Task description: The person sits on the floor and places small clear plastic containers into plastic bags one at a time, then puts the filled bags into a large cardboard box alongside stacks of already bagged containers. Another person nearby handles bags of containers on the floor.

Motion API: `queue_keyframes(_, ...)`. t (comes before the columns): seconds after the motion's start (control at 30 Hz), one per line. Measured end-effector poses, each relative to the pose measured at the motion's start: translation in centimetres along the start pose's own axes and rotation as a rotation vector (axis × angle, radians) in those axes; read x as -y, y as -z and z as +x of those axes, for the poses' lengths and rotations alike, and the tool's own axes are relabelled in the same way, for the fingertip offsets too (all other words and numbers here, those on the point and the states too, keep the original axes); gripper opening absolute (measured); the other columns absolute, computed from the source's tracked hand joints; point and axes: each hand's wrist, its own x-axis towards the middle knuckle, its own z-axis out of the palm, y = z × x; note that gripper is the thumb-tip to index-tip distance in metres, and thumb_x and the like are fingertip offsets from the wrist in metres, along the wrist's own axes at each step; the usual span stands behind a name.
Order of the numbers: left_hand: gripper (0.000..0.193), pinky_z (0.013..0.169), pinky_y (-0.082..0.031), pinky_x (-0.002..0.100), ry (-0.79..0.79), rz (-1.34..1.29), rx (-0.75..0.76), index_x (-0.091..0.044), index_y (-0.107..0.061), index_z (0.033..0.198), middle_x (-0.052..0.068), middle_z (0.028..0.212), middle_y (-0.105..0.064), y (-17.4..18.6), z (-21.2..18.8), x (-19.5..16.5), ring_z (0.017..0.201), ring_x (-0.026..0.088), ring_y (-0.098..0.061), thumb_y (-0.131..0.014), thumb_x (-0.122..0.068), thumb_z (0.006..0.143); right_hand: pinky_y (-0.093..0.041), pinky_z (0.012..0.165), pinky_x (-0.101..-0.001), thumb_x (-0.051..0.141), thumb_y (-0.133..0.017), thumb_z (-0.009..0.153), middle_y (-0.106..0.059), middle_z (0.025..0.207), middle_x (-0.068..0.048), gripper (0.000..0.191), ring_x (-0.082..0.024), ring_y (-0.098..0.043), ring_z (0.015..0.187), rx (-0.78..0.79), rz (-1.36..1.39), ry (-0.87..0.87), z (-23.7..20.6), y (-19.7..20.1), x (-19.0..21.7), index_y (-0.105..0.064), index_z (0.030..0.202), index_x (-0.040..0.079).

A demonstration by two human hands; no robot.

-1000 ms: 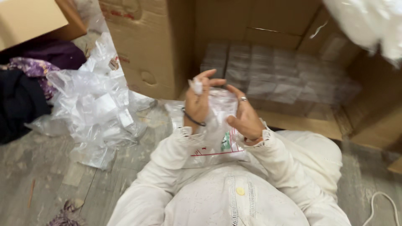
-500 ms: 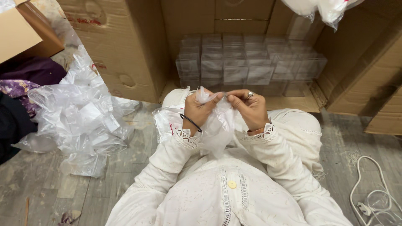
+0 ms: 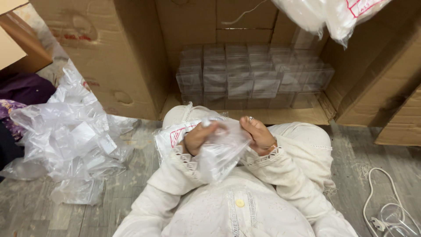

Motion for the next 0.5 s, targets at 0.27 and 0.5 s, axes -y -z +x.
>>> queue_keyframes(0.27,0.017,0.045,-0.035,0.018,-0.190,0.562,-0.430,-0.004,-0.065,0.113,0.003,0.087,-0.064,5.1,11.7,-4.3,0.052,0.001,-0.045,-0.054,-0.017,0.109,-0.053,0.073,-0.0376,0.034,-0.063,0.114,-0.075,0.090,-0.021,0.036,-0.027,-0.072,0.075,-0.690,-1.528,0.130,9.2,3.8,5.4,-0.076,0.109,0.000)
queue_keyframes(0.5,0.020,0.046,-0.036,0.021,-0.267,0.728,-0.859,-0.001,-0.065,0.109,0.003,0.084,-0.062,4.9,18.4,1.8,0.054,0.003,-0.046,-0.058,-0.020,0.108,-0.054,0.079,-0.0523,0.007,-0.056,0.093,-0.068,0.106,-0.026,0.029,-0.047,-0.067,0.090,-0.795,-1.669,0.724,14.7,4.0,4.5,-0.068,0.118,0.000)
